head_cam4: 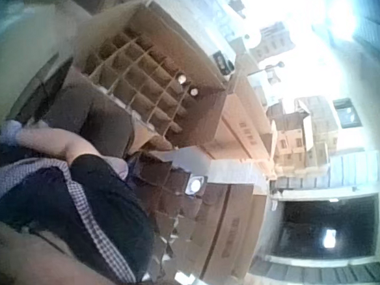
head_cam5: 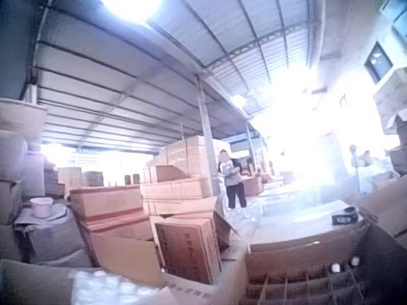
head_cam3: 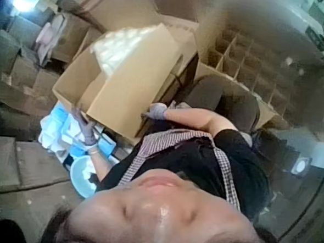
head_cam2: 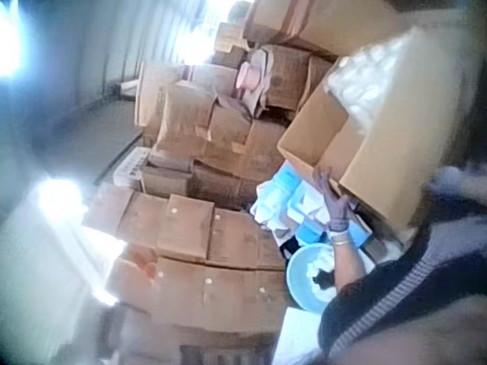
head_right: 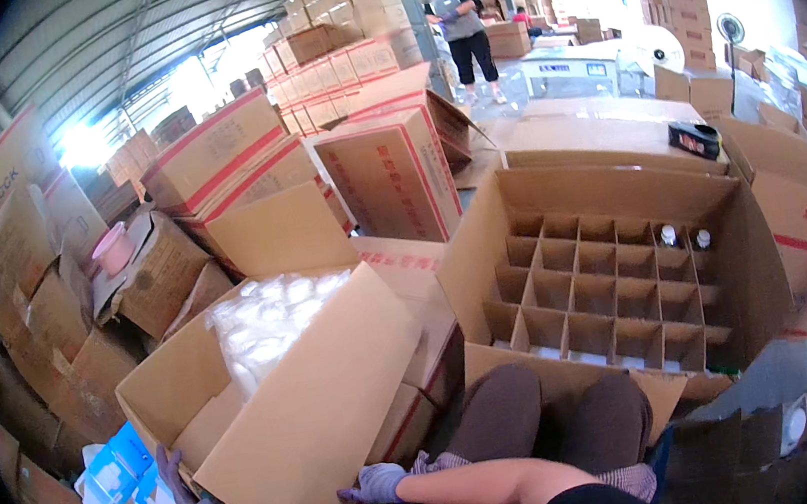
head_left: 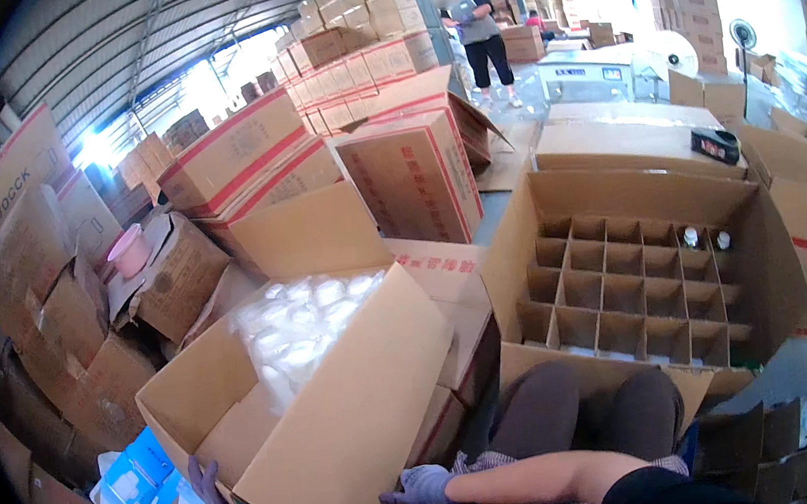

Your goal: The person fills white plastic containers with a white powder using a funnel, seals them with lids, and wraps them in plastic bags. The person then places the wrapped containers into a cardboard box with dividers. The task is performed repeatedly in a warehouse setting.

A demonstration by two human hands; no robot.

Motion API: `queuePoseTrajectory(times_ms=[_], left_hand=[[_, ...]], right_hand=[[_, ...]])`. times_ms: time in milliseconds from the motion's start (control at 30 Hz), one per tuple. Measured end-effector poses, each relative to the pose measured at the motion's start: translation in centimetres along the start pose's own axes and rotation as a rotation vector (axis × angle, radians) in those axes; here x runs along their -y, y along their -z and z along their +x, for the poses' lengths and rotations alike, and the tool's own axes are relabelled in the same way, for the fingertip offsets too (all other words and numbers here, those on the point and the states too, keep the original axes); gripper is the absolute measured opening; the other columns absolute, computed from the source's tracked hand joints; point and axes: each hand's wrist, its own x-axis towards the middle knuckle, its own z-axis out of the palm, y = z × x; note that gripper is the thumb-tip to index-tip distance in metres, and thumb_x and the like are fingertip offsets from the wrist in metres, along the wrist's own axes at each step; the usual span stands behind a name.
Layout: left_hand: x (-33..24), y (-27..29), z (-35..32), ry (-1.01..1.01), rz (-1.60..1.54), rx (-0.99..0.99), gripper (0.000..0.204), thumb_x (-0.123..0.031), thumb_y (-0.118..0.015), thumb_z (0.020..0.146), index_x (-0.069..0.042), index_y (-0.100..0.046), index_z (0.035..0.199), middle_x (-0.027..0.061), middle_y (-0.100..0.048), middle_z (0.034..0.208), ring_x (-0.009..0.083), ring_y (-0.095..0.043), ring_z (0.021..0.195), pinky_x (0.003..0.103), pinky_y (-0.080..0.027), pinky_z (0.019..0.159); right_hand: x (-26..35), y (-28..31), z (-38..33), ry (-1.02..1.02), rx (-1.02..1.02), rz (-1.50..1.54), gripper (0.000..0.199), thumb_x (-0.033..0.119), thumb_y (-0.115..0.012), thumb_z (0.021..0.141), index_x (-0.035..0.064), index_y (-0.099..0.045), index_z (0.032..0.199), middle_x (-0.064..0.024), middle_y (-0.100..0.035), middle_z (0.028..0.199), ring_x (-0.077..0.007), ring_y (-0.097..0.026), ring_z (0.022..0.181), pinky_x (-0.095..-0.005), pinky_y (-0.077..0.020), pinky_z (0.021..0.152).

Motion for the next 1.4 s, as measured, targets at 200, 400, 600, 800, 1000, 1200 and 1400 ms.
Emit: queuePoseTrajectory(times_ms=[200,400,600,800,1000,1200,1400], left_hand=[[2.7,-3.5,-0.5,-0.411,-0.143,-0.412,0.067,-0.061,-0.065,0.081,-0.007,-0.062,0.120,0.0215,-0.048,0.146,0.0409,-0.044,0.137,0.059,-0.020,0.120],[-5.3,-4.3,-0.4,-0.018,0.388,-0.300,0.077,-0.039,-0.090,0.067,-0.005,-0.056,0.127,0.0279,-0.048,0.137,0.0490,-0.039,0.134,0.062,-0.032,0.112],[-8.0,-6.6,3.1,-0.072,0.168,-0.389,0.063,-0.031,-0.090,0.071,-0.003,-0.058,0.118,0.0210,-0.055,0.131,0.0481,-0.033,0.137,0.062,-0.027,0.114],[-13.2,-8.2,2.5,-0.030,0.145,-0.209,0.053,-0.023,-0.087,0.075,-0.005,-0.059,0.116,0.0171,-0.056,0.129,0.0485,-0.030,0.141,0.066,-0.023,0.114],[-12.1,-6.9,1.4,-0.181,0.235,-0.239,0.052,-0.021,-0.086,0.074,-0.006,-0.059,0.115,0.0156,-0.056,0.127,0.0469,-0.035,0.139,0.064,-0.026,0.114],[-12.3,-4.8,2.9,-0.194,0.031,-0.144,0.051,-0.031,-0.085,0.077,-0.004,-0.062,0.114,0.0152,-0.058,0.125,0.0453,-0.043,0.134,0.061,-0.031,0.113],[-9.8,-3.4,1.7,-0.248,-0.030,-0.150,0.050,-0.041,-0.076,0.083,-0.006,-0.060,0.115,0.0170,-0.058,0.122,0.0468,-0.045,0.130,0.062,-0.031,0.113]], right_hand=[[0.4,1.8,0.5,0.133,-0.028,-0.100,0.079,0.079,-0.052,0.082,0.0048,-0.076,0.095,-0.0214,-0.073,0.099,-0.0358,-0.071,0.094,-0.0479,-0.0561,0.080],[1.3,12.8,2.2,0.139,-0.067,-0.162,0.043,0.048,-0.067,0.075,0.0059,-0.072,0.080,-0.0191,-0.072,0.082,-0.0398,-0.070,0.080,-0.0481,-0.0561,0.072],[5.2,24.5,8.1,0.811,-0.587,-0.275,0.095,0.045,-0.090,0.049,0.0075,-0.052,0.127,-0.0139,-0.058,0.122,-0.0379,-0.050,0.122,-0.0511,-0.0362,0.107],[5.8,27.3,10.2,0.689,-0.237,-0.486,0.097,0.046,-0.092,0.037,0.0114,-0.057,0.121,-0.0128,-0.057,0.117,-0.0351,-0.052,0.118,-0.0462,-0.0360,0.107],[7.1,26.2,8.5,0.591,-0.243,-0.558,0.087,0.046,-0.092,0.041,0.0120,-0.060,0.115,-0.0122,-0.057,0.114,-0.0326,-0.054,0.113,-0.0440,-0.0390,0.102],[6.7,26.3,5.6,0.548,-0.384,-0.494,0.072,0.049,-0.089,0.050,0.0133,-0.064,0.107,-0.0096,-0.059,0.108,-0.0286,-0.057,0.108,-0.0443,-0.0418,0.095],[6.2,23.9,1.5,0.582,-0.437,-0.379,0.058,0.045,-0.085,0.058,0.0131,-0.062,0.100,-0.0089,-0.055,0.102,-0.0296,-0.056,0.102,-0.0475,-0.0415,0.097]])
